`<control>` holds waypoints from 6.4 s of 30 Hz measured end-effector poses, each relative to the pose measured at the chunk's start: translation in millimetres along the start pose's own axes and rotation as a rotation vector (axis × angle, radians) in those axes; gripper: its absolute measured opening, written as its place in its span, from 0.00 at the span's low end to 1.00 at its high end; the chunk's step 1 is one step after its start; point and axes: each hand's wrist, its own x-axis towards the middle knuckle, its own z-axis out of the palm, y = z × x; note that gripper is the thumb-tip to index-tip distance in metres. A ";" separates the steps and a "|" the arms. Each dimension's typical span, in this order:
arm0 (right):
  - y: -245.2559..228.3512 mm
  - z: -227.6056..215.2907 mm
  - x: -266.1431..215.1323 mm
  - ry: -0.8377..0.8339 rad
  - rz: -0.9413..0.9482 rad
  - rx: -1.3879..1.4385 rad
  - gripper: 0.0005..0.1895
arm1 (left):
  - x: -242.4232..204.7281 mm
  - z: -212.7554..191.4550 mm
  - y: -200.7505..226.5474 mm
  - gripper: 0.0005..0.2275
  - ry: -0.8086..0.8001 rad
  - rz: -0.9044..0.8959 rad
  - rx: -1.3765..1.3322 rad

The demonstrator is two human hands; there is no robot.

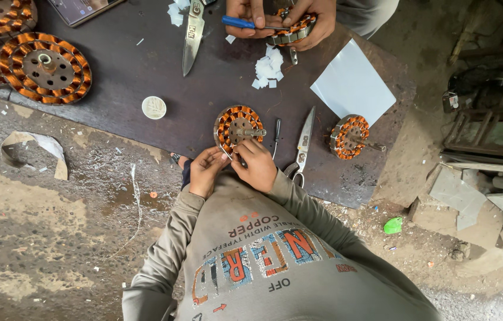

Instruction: The person inserts small white plastic pieces into the slots of a copper-wound stator core. They use a pair of scissors to trim the excess length of the inserted pieces. The person handles multiple stator cores, moving them around the workbench.

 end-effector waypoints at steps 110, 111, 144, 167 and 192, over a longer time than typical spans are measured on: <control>-2.9 -4.8 -15.4 0.039 0.329 0.119 0.16 | 5.4 11.2 18.2 0.17 -0.102 0.014 -0.059; -0.3 -2.1 -17.9 0.048 0.349 0.113 0.14 | 4.7 11.5 16.9 0.17 -0.115 0.016 -0.057; -11.1 -32.1 4.2 0.009 0.222 0.017 0.06 | 5.2 11.5 16.1 0.15 -0.093 -0.004 -0.039; 6.4 -12.2 14.9 -0.083 0.003 -0.201 0.11 | 6.4 14.5 19.7 0.15 -0.138 0.016 -0.045; -9.5 -15.1 7.1 -0.001 0.155 0.053 0.12 | 5.5 14.0 14.9 0.15 -0.131 0.087 0.018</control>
